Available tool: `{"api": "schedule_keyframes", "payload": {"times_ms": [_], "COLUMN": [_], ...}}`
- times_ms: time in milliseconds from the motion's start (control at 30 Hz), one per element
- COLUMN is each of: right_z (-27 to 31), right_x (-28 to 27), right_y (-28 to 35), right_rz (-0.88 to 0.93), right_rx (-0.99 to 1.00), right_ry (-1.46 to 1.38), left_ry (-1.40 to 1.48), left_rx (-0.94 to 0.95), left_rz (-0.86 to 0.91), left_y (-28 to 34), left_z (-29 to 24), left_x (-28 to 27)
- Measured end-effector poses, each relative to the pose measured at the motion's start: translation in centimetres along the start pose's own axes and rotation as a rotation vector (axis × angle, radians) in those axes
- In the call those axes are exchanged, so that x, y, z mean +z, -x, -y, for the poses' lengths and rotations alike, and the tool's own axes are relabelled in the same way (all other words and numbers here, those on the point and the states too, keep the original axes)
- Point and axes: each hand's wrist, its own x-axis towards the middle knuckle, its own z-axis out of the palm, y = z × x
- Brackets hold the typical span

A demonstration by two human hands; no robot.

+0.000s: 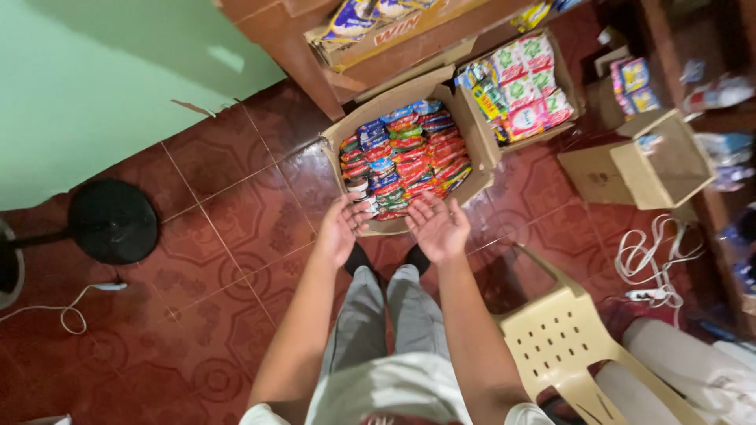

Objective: Organizing and stocking various food products onto store shelves from boxes.

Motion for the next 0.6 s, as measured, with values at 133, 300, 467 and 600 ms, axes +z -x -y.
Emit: {"api": "schedule_keyframes", "payload": {"times_ms": [133,300,467,600], "right_z": [-4.7,-11.1,-12.5,-12.8], "right_x": [-11.0,-21.5,-22.7,-20.3], "right_y": [-10.8,-20.9,-27.7,-31.3], "right_rz": [-0.107,-0.092,0.226,0.469], "right_rx": [0.042,-0.266,-0.234,-0.231], "right_ry": [0.324,1.682,2.127,2.154], "left_ry": [-0.060,-0.293,-0.675,-1.430], "left_rx": [-0.020,0.060,0.281,0.309], "left_rz": [-0.114,-0.152,-0.151,-0.171], "left_y": [-6.6,-17.4,-31.9,-38.1], "left_z": [5.1,12.2,19.1,19.0], "left_x": [-3.1,-9.9,-18.6,-19.8]}}
